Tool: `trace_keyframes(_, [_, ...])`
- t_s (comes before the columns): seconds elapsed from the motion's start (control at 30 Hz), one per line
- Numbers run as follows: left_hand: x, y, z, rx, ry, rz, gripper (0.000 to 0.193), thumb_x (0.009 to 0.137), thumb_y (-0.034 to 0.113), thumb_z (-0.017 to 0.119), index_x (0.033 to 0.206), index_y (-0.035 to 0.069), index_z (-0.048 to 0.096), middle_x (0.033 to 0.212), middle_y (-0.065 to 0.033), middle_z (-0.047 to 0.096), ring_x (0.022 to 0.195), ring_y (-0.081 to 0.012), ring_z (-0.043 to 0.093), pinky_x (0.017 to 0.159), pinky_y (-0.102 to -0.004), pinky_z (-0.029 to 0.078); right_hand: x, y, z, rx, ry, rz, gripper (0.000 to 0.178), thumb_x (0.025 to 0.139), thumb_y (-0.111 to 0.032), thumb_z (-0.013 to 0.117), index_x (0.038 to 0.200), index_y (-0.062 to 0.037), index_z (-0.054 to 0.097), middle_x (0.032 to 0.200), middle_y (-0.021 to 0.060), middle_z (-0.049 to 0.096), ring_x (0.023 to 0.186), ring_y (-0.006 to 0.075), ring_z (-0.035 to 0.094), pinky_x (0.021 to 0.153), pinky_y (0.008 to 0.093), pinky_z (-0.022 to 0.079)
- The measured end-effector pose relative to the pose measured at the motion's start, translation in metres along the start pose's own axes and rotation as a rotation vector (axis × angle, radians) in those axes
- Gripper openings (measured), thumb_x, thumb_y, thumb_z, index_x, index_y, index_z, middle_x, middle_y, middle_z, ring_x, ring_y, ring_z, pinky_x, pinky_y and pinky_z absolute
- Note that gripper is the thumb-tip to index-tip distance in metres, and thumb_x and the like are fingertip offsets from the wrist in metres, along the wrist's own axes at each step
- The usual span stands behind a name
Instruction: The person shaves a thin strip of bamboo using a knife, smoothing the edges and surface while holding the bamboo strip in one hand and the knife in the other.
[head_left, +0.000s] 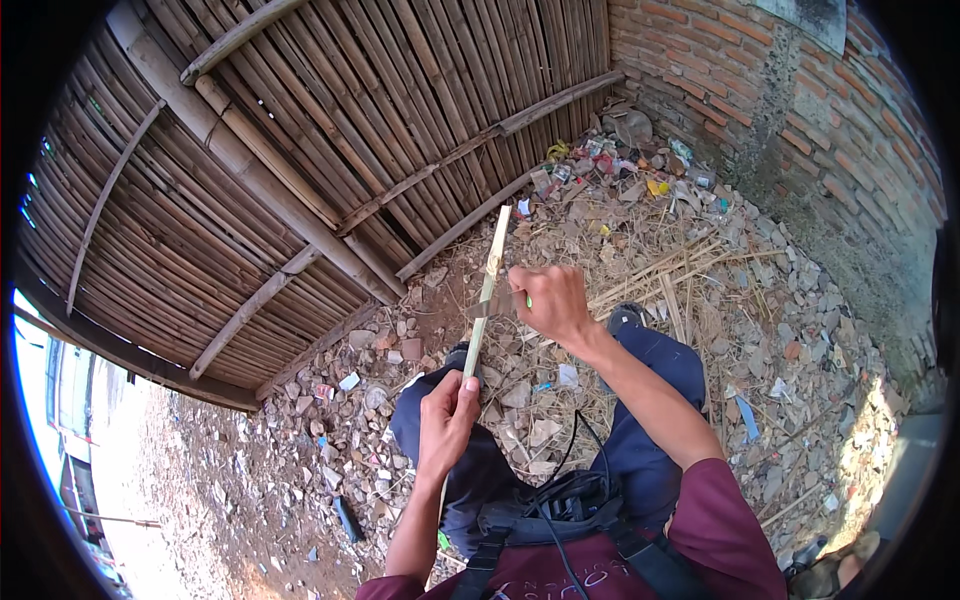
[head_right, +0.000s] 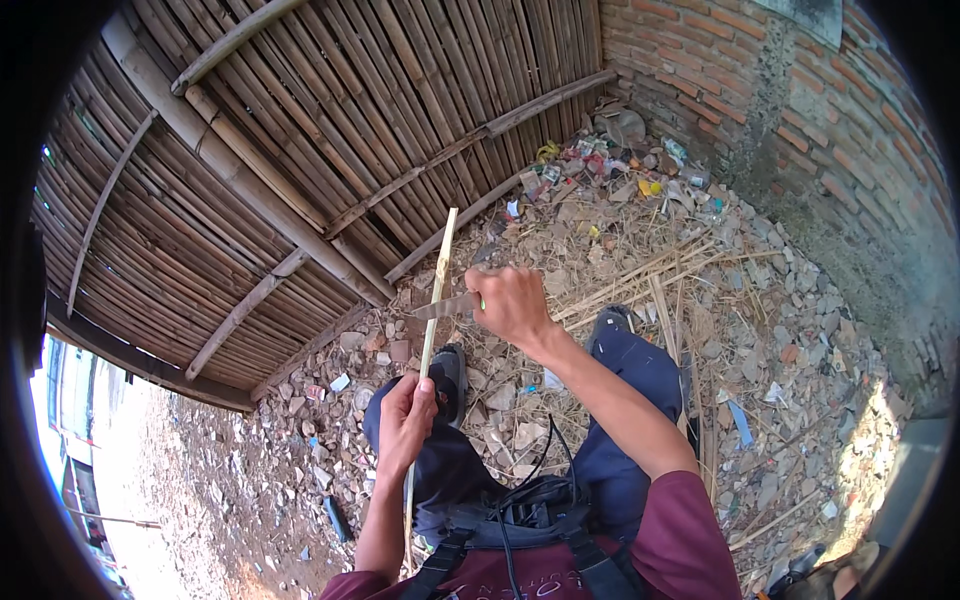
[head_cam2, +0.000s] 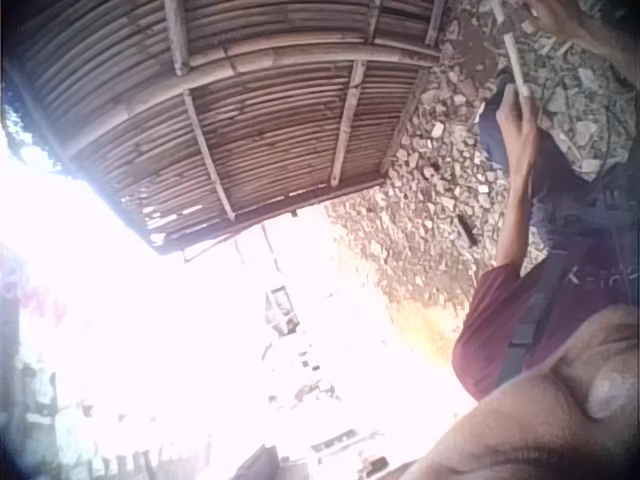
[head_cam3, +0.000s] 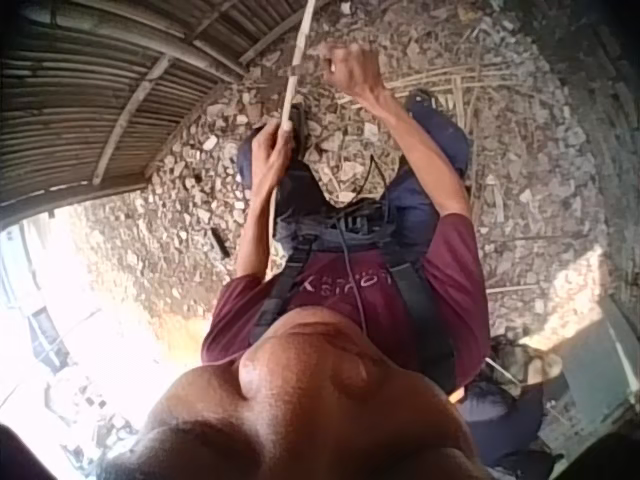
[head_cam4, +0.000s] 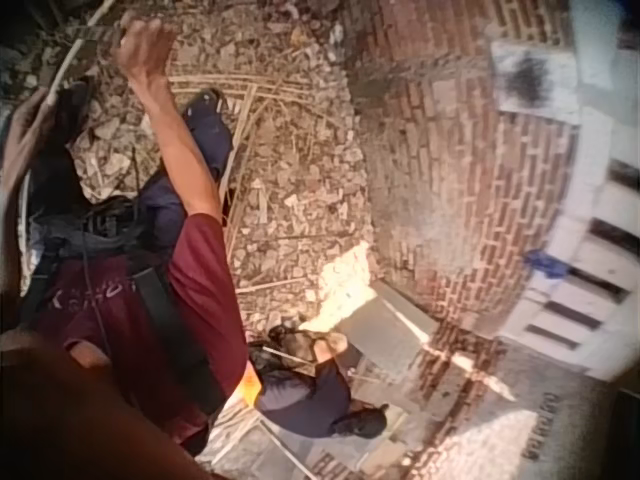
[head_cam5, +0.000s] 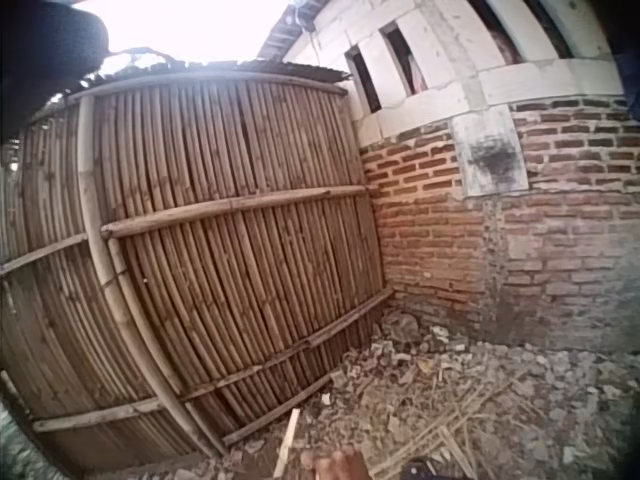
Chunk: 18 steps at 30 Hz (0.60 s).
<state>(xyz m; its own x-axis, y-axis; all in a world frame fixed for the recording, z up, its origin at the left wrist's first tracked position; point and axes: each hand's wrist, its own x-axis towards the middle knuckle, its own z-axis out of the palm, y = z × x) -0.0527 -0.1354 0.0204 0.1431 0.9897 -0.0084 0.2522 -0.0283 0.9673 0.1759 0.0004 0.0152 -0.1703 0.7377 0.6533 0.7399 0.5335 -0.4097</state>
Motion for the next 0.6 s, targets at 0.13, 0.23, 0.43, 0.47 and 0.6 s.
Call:
trace_keyframes(0.13, [0.0,0.01,0.002,-0.048,0.031,-0.08,0.04,0.113,0.03,0.059,0.084,0.004,0.054,0.067,0.0063,0.047,0.062,-0.0033,0.038,0.054,-0.0266,0.03,0.0,0.001,-0.002,0.005,0.036,0.004,0.013,0.081,-0.008,0.065,0.07,-0.0101,0.057,0.054,0.0104,0.061,0.048,0.0292,0.064,0.046,0.0428,0.046])
trace_keyframes(0.23, [0.002,0.006,0.0,-0.081,-0.006,-0.064,0.039,0.113,0.029,0.059,0.083,0.004,0.053,0.067,0.0066,0.046,0.063,-0.0033,0.038,0.054,-0.0267,0.03,0.001,0.001,-0.002,0.01,0.075,-0.02,0.014,0.082,-0.008,0.065,0.071,-0.0096,0.057,0.055,0.0109,0.061,0.047,0.0302,0.063,0.047,0.0429,0.046])
trace_keyframes(0.43, [-0.001,0.004,0.007,0.114,0.048,0.092,0.04,0.114,0.035,0.056,0.085,0.008,0.053,0.068,0.0091,0.042,0.06,-0.0017,0.035,0.052,-0.0243,0.027,0.002,0.001,-0.006,0.054,0.081,-0.046,0.014,0.083,-0.008,0.065,0.071,-0.0089,0.056,0.056,0.011,0.059,0.048,0.0322,0.062,0.047,0.0449,0.045])
trace_keyframes(0.47, [-0.001,0.006,0.008,0.111,0.046,0.087,0.04,0.114,0.035,0.056,0.085,0.008,0.053,0.068,0.0091,0.042,0.06,-0.0017,0.035,0.052,-0.0243,0.027,0.002,0.001,-0.008,0.053,0.077,-0.042,0.014,0.083,-0.008,0.065,0.071,-0.0089,0.056,0.056,0.011,0.059,0.048,0.0322,0.062,0.047,0.0449,0.045])
trace_keyframes(0.6, [0.0,0.011,0.008,0.08,-0.002,0.024,0.042,0.114,0.032,0.054,0.084,0.004,0.051,0.066,0.0045,0.04,0.062,-0.0047,0.034,0.053,-0.0286,0.029,0.003,0.003,-0.012,0.036,0.085,-0.049,0.014,0.083,-0.009,0.065,0.071,-0.0089,0.056,0.057,0.0114,0.06,0.049,0.0327,0.063,0.048,0.0454,0.045])
